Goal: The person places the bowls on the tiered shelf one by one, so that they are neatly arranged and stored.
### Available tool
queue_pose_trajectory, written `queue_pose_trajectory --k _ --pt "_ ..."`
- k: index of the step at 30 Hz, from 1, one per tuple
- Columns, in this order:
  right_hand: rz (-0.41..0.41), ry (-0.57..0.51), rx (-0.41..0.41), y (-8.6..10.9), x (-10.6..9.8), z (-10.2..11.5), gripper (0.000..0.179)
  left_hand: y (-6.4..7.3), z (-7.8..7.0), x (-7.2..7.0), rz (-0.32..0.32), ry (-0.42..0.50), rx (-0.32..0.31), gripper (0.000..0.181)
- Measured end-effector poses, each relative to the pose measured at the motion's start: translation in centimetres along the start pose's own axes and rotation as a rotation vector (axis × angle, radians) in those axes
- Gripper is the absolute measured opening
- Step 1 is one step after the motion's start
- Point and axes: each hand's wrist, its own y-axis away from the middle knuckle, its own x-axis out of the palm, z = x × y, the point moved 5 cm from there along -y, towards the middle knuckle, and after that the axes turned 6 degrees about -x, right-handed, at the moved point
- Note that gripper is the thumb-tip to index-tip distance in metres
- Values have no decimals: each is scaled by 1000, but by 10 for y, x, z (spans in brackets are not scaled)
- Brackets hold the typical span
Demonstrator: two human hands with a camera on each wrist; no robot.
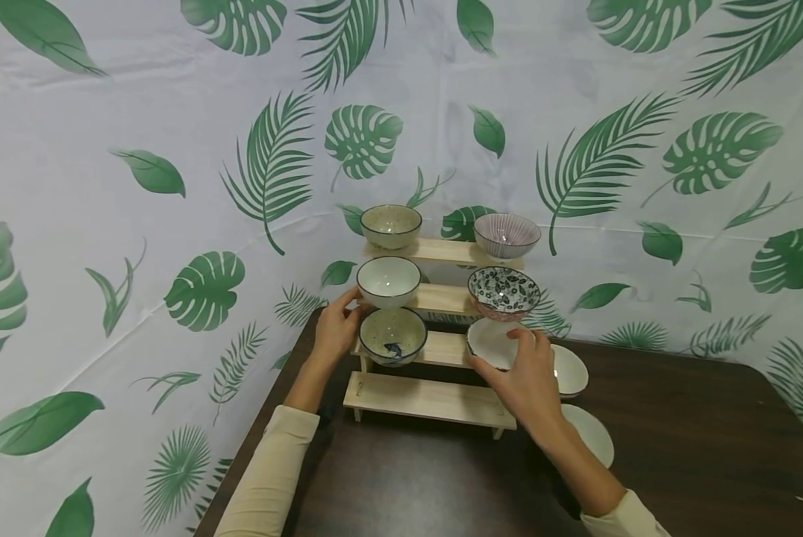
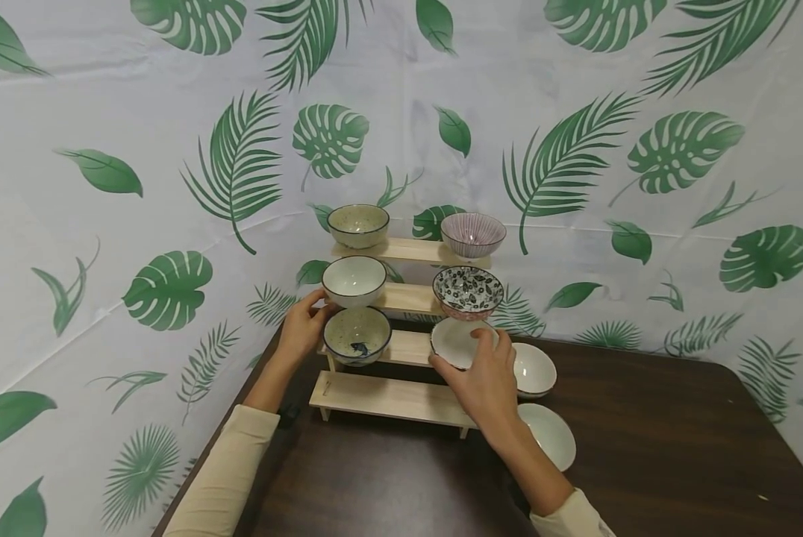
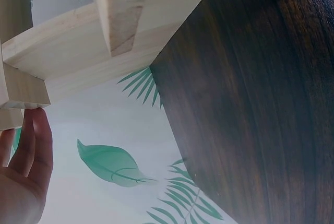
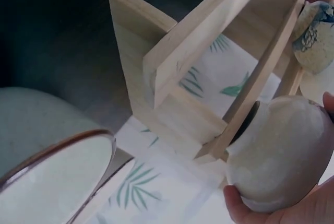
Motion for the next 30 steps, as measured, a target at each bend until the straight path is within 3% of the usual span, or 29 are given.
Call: queue_pose_trajectory --k 8,22,30 --pt "-52 22 7 2 2 4 81 -1 -1 0 -2 10 9 39" --pt "-53 28 -8 3 2 4 102 0 0 1 8 10 8 39" --pt "-51 12 -72 2 1 0 103 -1 1 1 11 17 1 39"
